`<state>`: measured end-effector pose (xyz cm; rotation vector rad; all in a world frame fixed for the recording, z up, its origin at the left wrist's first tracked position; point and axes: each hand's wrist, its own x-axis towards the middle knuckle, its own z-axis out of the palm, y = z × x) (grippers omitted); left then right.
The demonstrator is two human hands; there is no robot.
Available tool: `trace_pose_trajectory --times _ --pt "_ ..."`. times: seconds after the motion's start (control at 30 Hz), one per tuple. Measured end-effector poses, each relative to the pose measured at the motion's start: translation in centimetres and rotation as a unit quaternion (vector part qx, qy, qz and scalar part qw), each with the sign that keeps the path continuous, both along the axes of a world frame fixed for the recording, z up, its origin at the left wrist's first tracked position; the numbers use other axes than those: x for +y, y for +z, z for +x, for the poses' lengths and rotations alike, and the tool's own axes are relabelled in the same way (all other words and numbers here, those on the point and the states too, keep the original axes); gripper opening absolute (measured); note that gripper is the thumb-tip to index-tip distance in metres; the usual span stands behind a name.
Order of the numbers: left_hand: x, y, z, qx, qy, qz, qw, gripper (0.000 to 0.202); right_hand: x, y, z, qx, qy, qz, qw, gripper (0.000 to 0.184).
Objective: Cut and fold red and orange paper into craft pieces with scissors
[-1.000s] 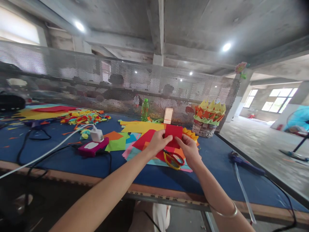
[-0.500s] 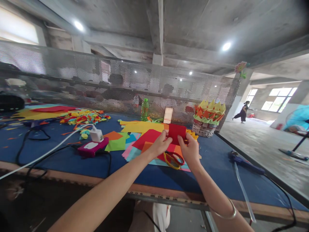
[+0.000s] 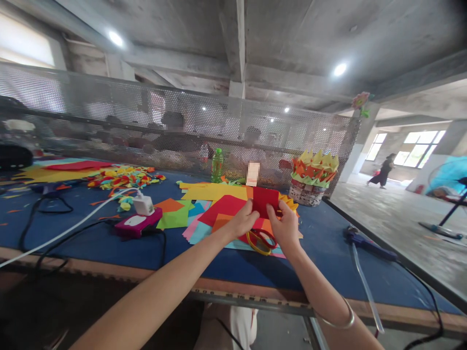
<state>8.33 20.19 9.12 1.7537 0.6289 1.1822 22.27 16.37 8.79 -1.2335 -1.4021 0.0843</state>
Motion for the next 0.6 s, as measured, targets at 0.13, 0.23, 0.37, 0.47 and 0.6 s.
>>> trace_pose_trajectory --times 0.13,0.23,0.37,0.47,0.6 --pt "-0.2 0.2 -0.1 -0.005 -0.002 -0.011 1.0 0.025 0.0 0.0 0.0 0.001 -0.001 -0.002 1.0 0.021" --pt "-0.2 0.4 0.0 -0.018 -0.007 -0.027 0.999 0.022 -0.1 0.1 0.0 0.006 0.0 -0.004 1.0 0.021" --pt "-0.2 0.8 0.1 -0.064 -0.015 -0.056 0.996 0.011 -0.1 0.2 -0.1 0.021 0.019 -0.009 1.0 0.021" --pt "-0.2 1.2 -0.1 -0.107 -0.026 -0.08 0.991 0.022 0.0 0.1 -0.2 0.042 0.058 -0.017 0.997 0.023" --pt "-0.2 1.5 -0.6 -0.134 -0.056 -0.122 0.982 0.033 0.2 -0.1 -0.4 0.073 0.122 -0.032 0.989 0.025"
